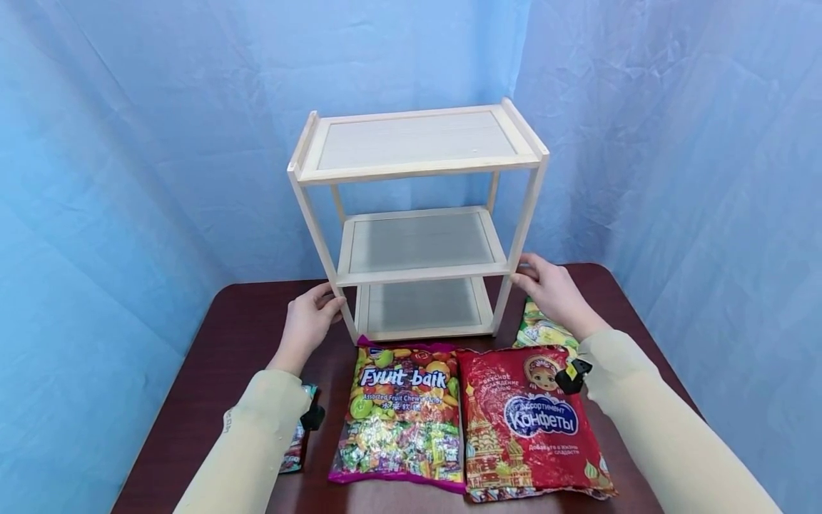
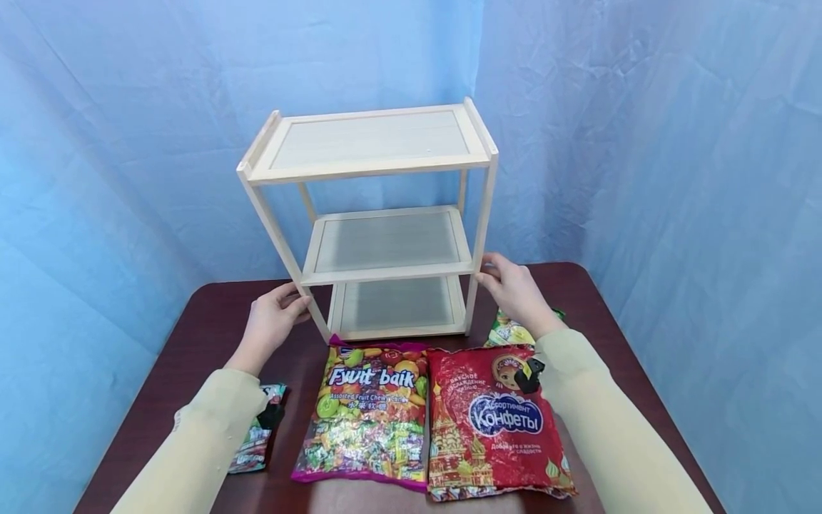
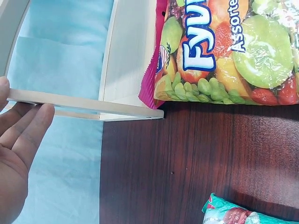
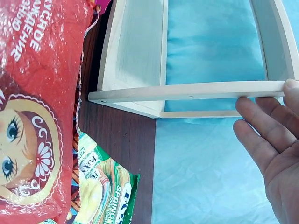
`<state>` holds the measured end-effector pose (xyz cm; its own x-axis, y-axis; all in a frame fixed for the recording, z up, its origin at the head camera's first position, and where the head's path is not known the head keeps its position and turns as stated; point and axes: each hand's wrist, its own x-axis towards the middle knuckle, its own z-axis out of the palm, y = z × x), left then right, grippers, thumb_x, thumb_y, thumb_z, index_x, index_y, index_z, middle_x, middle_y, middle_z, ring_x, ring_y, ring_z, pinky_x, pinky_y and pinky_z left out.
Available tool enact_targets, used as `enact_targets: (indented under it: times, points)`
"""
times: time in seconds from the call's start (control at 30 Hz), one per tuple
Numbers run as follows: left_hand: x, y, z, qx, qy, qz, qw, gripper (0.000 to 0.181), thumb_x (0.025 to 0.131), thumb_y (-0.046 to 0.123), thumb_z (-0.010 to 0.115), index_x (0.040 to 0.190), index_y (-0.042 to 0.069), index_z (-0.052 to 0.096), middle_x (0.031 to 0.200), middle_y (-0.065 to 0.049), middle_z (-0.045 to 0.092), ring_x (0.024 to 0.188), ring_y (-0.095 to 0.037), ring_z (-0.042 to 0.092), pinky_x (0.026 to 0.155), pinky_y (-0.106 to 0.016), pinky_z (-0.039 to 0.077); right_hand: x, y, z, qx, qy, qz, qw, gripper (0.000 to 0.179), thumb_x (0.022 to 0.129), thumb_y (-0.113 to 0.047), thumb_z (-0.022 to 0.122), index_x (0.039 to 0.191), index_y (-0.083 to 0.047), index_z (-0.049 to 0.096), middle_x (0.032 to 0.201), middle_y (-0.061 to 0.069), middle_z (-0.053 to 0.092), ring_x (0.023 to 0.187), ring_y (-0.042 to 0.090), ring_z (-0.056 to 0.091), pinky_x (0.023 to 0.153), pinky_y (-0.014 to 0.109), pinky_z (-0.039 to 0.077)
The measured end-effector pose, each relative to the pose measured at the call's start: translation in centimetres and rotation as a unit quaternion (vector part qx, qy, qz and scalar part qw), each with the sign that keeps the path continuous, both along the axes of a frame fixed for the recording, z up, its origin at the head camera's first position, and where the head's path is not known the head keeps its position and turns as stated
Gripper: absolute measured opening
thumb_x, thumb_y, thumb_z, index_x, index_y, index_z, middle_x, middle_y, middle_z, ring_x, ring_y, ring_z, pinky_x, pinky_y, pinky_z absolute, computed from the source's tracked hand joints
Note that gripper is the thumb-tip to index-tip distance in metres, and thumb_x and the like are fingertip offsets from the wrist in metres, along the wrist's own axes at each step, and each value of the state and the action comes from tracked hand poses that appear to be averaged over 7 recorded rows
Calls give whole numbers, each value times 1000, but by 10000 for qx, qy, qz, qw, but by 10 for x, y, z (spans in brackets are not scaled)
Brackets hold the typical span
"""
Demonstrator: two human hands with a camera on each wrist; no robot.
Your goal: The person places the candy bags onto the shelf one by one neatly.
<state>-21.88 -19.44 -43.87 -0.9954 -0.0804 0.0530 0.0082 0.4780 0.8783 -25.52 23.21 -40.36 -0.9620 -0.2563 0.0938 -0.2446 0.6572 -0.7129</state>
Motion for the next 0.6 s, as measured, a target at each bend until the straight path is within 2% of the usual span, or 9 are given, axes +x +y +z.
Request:
enact_targets:
  times: [0.27, 0.6]
  points:
    - [2, -3, 4, 26, -141, -59, 9999, 42, 105, 12, 60, 144, 1, 55, 129, -25, 67, 114, -36, 69, 88, -43, 60, 3, -1, 4, -52, -469, -70, 9989, 51, 108, -36, 52, 151, -10, 45, 138, 19, 63, 124, 36, 63, 102, 60, 50]
    - [3, -8, 5, 13, -308, -160, 9994, 44, 105, 12, 60, 146, 1, 52, 131, -25, 65, 115, -37, 68, 89, -44, 60, 4, -2, 5, -90, -547, -5, 9985, 51, 107, -38, 53, 151, -12, 46, 137, 17, 65, 125, 35, 63, 104, 60, 49]
